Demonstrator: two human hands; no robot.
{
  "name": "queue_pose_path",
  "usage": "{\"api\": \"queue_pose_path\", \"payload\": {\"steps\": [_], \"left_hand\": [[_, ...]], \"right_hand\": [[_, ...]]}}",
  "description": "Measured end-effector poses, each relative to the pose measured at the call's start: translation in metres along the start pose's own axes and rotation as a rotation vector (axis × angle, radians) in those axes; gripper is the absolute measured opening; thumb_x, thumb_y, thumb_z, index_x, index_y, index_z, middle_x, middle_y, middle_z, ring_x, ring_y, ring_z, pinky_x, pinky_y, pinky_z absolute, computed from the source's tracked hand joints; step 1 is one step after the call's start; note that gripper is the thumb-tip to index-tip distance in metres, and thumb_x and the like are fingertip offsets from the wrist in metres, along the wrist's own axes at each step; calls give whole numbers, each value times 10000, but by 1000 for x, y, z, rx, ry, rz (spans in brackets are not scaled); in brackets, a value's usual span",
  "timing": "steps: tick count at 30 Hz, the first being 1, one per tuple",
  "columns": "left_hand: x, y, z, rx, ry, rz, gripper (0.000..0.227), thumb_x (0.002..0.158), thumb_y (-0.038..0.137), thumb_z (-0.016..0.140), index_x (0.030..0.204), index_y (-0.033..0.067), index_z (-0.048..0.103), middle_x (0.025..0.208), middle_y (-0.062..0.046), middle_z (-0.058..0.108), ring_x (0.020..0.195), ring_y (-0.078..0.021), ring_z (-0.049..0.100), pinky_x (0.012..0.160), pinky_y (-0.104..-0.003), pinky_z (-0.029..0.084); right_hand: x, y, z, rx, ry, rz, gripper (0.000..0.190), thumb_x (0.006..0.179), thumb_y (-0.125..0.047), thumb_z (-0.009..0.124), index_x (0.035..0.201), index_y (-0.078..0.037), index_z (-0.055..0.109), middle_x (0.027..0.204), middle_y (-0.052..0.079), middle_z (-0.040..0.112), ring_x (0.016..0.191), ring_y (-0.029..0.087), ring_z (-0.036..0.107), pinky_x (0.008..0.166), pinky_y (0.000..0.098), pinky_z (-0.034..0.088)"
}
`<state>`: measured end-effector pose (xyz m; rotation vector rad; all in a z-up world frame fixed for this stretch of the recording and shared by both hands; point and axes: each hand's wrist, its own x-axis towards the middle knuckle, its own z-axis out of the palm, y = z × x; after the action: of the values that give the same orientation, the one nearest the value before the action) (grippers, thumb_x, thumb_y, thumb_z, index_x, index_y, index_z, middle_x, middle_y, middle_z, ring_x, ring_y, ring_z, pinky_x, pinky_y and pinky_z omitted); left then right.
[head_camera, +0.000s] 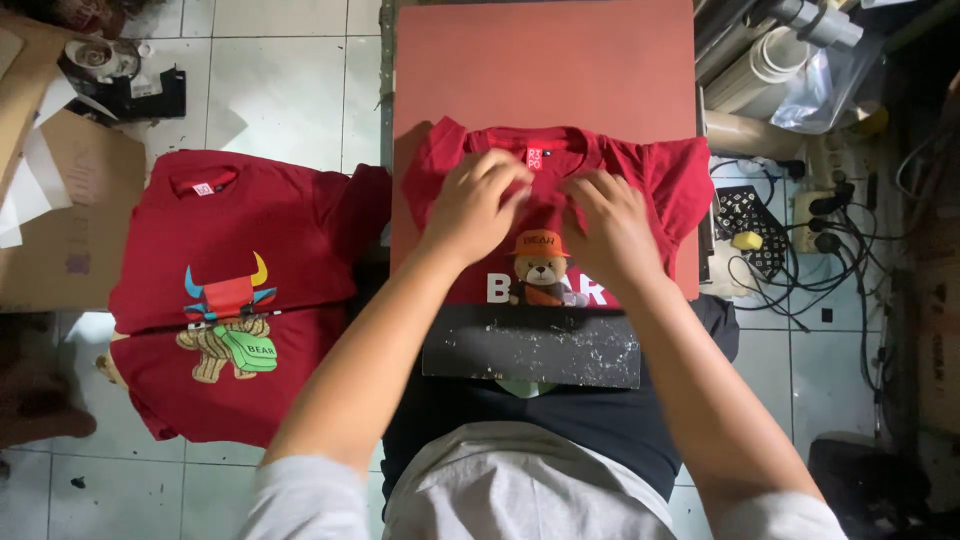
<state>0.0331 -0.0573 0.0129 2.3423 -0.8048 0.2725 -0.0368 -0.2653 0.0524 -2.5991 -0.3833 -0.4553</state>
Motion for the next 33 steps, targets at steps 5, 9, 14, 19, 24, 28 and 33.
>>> {"api": "queue_pose_path", "payload": {"steps": [5,9,14,19,24,28,33], "left_hand": [[11,-18,32,137,92,-50,239,948,354,704,1142,227,649,1199,4,605,1195,-258,609,968,-437,515],[9,-12,26,137,130,-71,254,977,371,681,1140,178,659,1200,-25,613,1228,-269,609,1009,-442,507],[13,-14,27,183,144,-59,250,976,399,679,1133,209,637,1208,10,590,1237,-238,599,1008,-435,505],[12,-15,30,174,119,-76,197,1030,404,617,1128,233,619,1205,41,572,1242,-208,589,1002,-415,502],[10,-13,27,190,96,-47,207,1017,389,630,1161,241,616,1307,22,566,1300,-234,563,1019,-453,491],[15,-1,15,185,4,-5,245,1035,343,597,1234,205,634,1448,-32,533,1402,-290,483,1045,-511,453],[16,1,14,243,-64,-77,332,1061,434,524,1330,258,605,1445,15,559,1414,-227,463,1054,-460,432]], "right_hand": [[22,22,42,-73,30,14,237,874,-166,697,1102,-106,682,1137,83,645,1109,310,602,902,440,467],[18,33,54,-98,125,-45,191,869,-184,710,1048,-127,676,1107,60,642,1109,288,608,920,412,461],[25,25,48,-171,151,-105,213,841,-168,710,1050,-145,679,1133,64,630,1103,293,598,904,424,452],[22,25,46,-170,142,-132,238,833,-156,706,1069,-173,726,1184,52,631,1143,282,593,927,421,437],[24,24,47,-184,50,-60,516,850,-172,671,1366,-199,669,1276,105,602,1219,322,560,939,446,405],[24,24,46,-174,34,-49,526,888,-173,637,1414,-186,638,1287,115,602,1232,327,554,944,450,404],[20,30,49,-149,124,8,414,877,-160,672,1286,-95,662,1213,131,593,1153,348,568,879,431,454]]}}
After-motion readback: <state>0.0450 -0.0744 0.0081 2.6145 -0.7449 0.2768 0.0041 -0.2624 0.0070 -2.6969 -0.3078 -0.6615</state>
